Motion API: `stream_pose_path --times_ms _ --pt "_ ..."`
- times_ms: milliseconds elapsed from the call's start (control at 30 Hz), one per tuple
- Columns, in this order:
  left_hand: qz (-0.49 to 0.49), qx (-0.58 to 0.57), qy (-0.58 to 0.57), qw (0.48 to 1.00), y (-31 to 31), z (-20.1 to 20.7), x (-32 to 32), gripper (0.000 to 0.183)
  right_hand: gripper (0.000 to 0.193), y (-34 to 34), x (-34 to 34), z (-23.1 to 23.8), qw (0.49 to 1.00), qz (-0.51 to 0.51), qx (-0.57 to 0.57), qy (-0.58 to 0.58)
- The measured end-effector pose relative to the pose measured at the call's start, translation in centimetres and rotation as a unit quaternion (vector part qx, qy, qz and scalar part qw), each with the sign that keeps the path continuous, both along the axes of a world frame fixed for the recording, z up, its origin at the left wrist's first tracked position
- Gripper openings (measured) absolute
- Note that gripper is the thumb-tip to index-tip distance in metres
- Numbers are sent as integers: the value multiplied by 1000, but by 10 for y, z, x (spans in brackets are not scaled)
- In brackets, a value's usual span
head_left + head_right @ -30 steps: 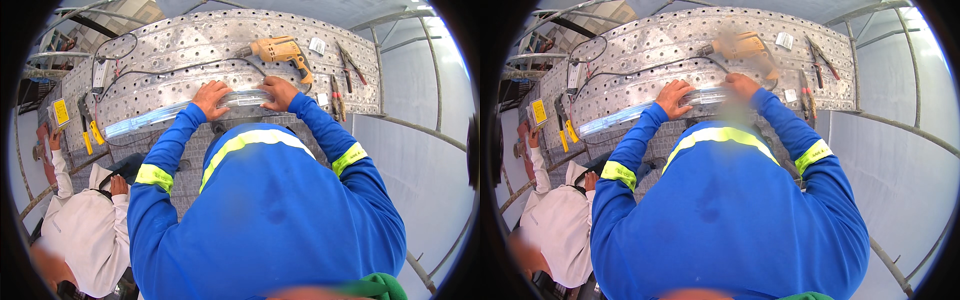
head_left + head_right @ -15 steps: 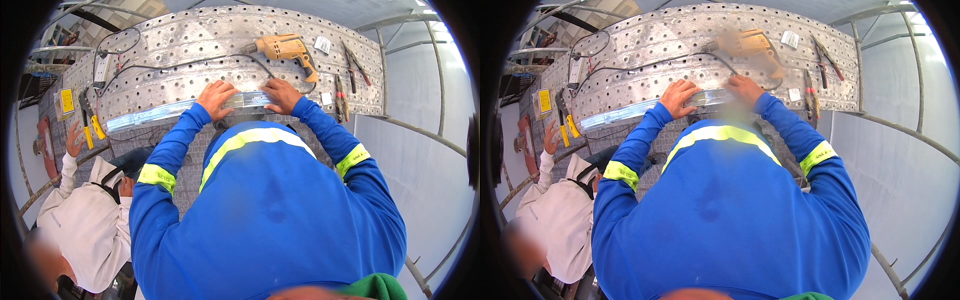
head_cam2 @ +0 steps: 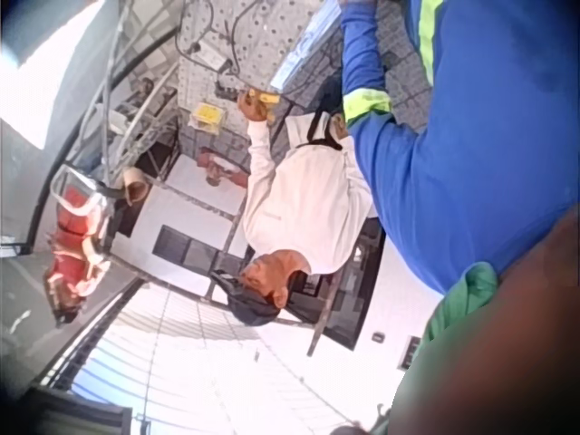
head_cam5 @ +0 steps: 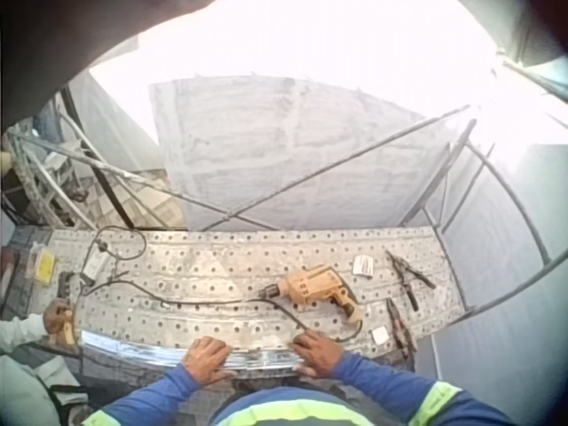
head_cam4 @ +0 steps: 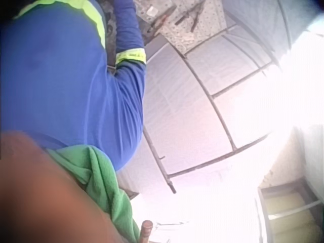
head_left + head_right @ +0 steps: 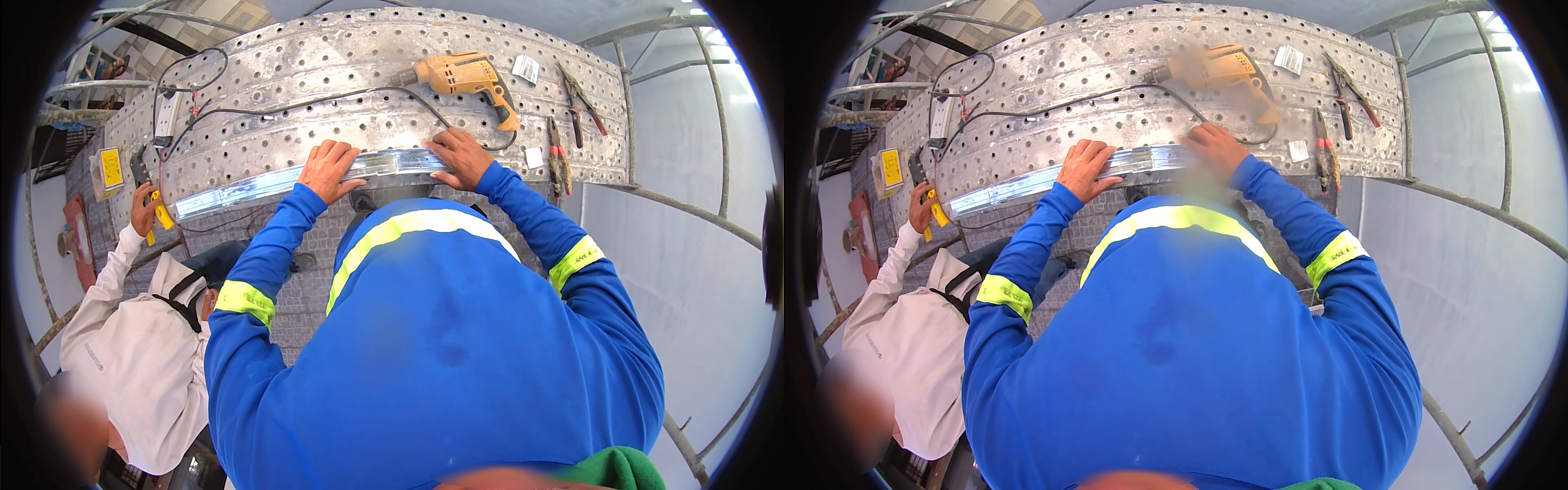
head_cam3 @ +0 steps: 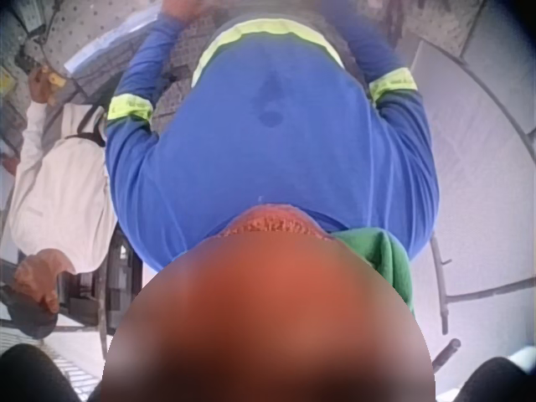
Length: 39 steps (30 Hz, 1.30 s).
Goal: The person uses tin snips to cut a long metal channel into shorter segments on a perforated metal work surface. They repeatedly position the channel, cut it, and place the cut pieces aside. A corded drill and other tools are visible on the work surface.
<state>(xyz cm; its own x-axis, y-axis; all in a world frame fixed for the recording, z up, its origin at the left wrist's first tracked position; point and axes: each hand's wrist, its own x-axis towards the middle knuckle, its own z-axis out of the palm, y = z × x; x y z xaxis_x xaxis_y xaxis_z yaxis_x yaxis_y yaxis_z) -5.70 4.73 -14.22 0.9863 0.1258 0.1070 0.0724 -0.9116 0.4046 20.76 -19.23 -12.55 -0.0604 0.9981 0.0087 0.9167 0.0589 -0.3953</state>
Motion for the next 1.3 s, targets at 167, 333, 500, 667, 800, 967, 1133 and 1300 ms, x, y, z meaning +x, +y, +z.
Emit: stream_pose_path --times_ms 167,333,500,667,800,967,1133,1300 --pt "-33 -7 -29 999 2 -10 3 63 59 5 7 -9 999 35 33 20" --pt "-38 -2 -34 999 2 -10 4 64 61 7 8 -10 998 43 20 28" --pt "-45 12 -42 998 2 -12 5 65 63 4 3 -6 999 32 3 21" --pt "-46 20 -45 998 -4 -13 9 65 62 3 -1 -6 999 25 10 20" --pt "-45 19 -45 998 -9 -13 12 66 64 0 0 -5 999 15 -16 25" --pt "-25 23 -39 999 -10 -11 12 66 65 4 -4 1 999 -23 -31 20" --pt "16 38 -33 999 -14 -5 17 64 73 -26 20 17 993 -92 77 16" --pt "61 48 -67 995 -19 -1 15 61 78 -154 93 37 868 -480 26 -124"
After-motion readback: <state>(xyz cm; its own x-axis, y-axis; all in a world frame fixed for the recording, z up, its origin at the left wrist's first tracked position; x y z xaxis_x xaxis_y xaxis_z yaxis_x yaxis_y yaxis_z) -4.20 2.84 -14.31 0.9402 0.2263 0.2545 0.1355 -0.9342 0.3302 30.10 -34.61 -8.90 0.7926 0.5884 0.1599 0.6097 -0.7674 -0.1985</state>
